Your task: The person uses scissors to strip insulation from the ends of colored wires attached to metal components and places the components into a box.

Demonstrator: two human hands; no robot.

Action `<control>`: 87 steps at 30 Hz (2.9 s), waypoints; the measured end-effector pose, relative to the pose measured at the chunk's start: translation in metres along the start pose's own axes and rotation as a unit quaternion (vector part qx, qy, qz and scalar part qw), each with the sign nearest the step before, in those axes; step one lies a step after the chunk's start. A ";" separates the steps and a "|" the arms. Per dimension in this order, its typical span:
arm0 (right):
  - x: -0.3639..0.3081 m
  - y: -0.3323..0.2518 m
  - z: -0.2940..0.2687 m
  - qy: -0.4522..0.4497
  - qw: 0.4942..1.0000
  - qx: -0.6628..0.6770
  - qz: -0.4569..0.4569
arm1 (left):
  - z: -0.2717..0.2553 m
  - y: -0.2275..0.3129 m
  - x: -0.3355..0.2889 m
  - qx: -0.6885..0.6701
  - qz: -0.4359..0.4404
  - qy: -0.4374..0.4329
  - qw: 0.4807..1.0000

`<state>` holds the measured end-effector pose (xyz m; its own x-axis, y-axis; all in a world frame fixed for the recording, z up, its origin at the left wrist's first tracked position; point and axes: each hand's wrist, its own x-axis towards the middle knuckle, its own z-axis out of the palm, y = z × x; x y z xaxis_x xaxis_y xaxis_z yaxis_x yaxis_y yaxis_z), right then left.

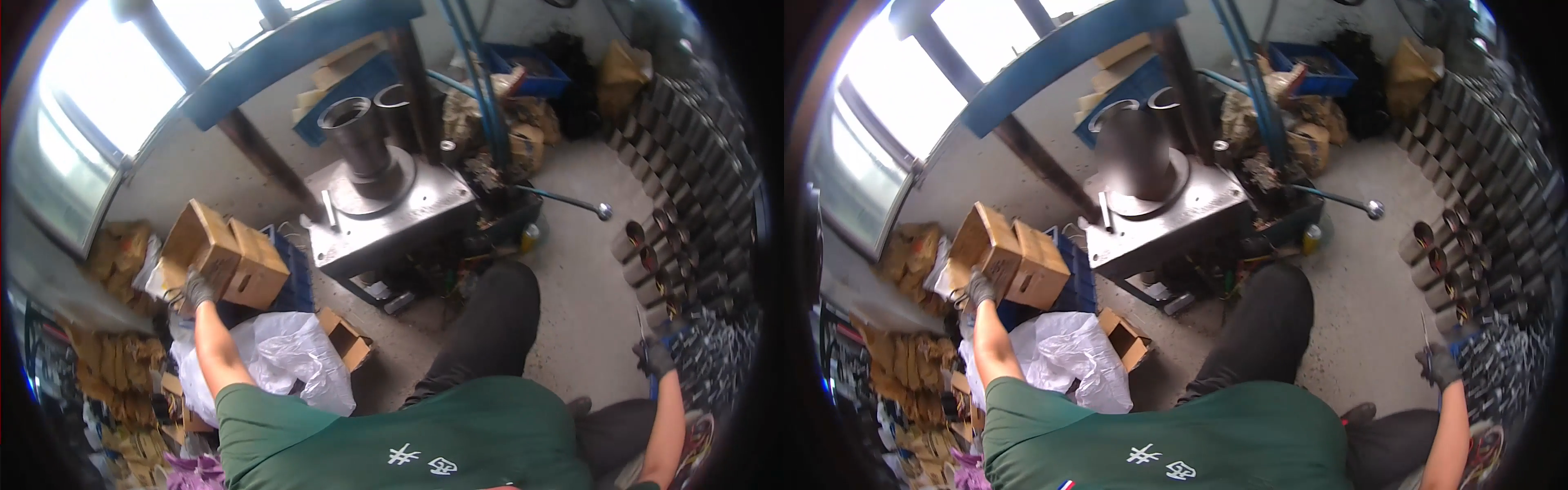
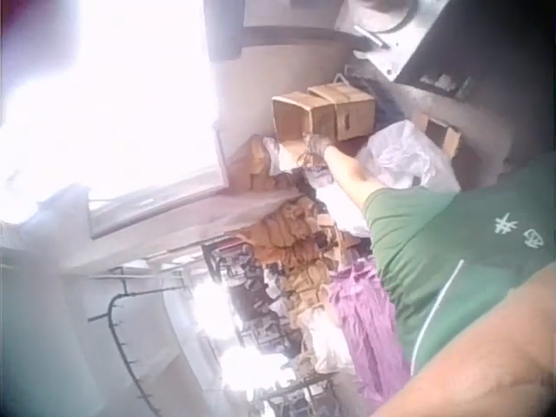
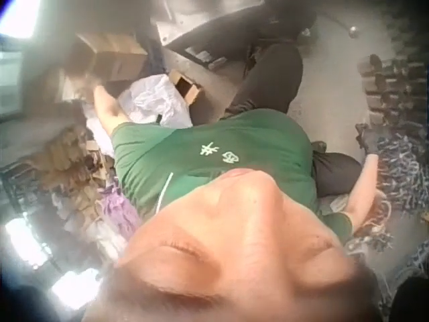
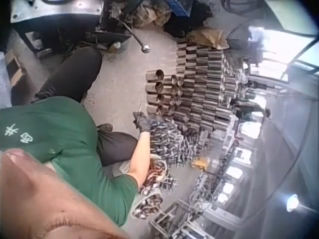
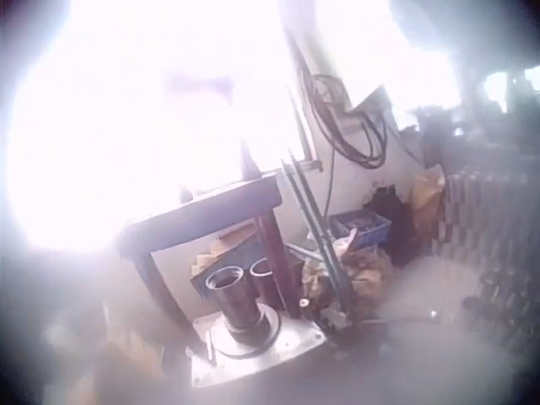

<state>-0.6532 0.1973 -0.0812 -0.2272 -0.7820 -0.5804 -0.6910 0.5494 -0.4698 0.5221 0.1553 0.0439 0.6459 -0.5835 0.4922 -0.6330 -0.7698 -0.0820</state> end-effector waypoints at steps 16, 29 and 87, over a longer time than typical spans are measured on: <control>-0.021 -0.047 -0.024 -0.075 0.820 0.543 -0.166 | -0.227 0.083 -0.082 -0.606 0.207 -0.051 0.766; -0.006 -0.013 -0.035 0.171 0.768 0.597 -0.154 | -0.454 0.311 -0.282 -0.498 0.585 0.041 0.639; -0.032 0.039 -0.015 0.211 0.839 0.458 -0.204 | -0.142 0.719 -0.452 -0.506 0.497 -0.595 0.378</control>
<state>-0.6829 0.2393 -0.0708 -0.4563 -0.8884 -0.0509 0.0023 0.0560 -0.9984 -0.2856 -0.0975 -0.1144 -0.7727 -0.6207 -0.1328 -0.2650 0.1253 0.9561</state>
